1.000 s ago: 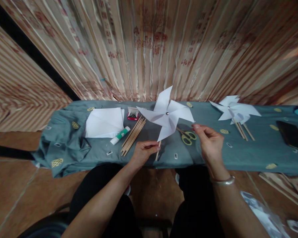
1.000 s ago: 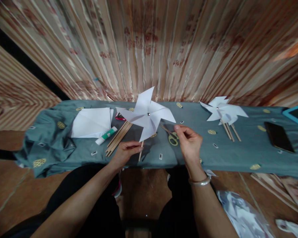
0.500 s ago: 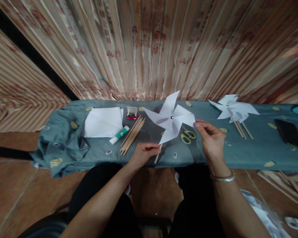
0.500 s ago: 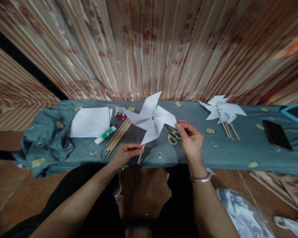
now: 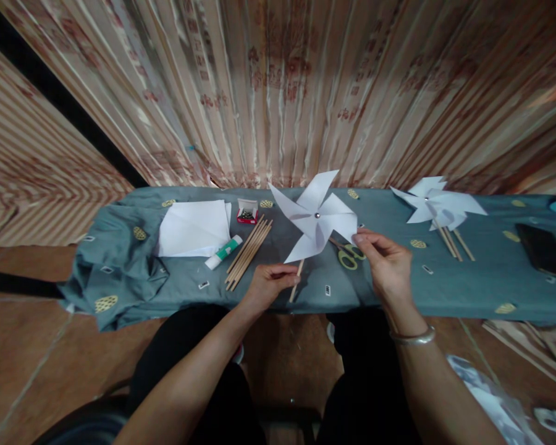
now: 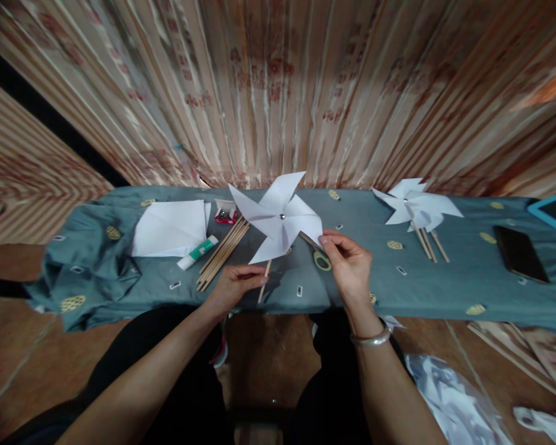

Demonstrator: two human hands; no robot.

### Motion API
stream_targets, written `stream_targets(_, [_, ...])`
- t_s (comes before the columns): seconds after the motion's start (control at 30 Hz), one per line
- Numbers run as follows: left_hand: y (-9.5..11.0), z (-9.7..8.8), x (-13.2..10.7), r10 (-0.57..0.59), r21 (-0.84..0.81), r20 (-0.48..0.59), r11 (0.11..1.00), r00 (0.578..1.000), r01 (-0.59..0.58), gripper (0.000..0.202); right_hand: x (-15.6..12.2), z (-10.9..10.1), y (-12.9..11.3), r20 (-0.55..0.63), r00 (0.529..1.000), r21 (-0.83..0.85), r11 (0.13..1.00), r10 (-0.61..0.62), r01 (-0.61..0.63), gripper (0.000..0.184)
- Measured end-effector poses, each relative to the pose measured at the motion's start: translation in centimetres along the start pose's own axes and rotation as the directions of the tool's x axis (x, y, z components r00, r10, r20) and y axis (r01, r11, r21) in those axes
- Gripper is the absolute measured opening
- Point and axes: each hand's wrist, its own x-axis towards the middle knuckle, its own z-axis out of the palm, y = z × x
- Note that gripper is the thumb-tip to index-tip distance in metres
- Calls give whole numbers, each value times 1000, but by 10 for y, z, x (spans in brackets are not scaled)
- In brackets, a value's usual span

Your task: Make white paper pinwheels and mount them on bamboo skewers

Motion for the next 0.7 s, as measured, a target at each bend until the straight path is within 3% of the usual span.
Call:
stream_targets(0.5, [1,2,2,-21,-127,-78,992,997,10,25,-11,11,1,59,986,58,985,157,-160,18])
stream_targets(0.7, [0,2,3,-20,-142,-100,990,995,6,26,-19,18,2,129,978,91,981,161,-174,21])
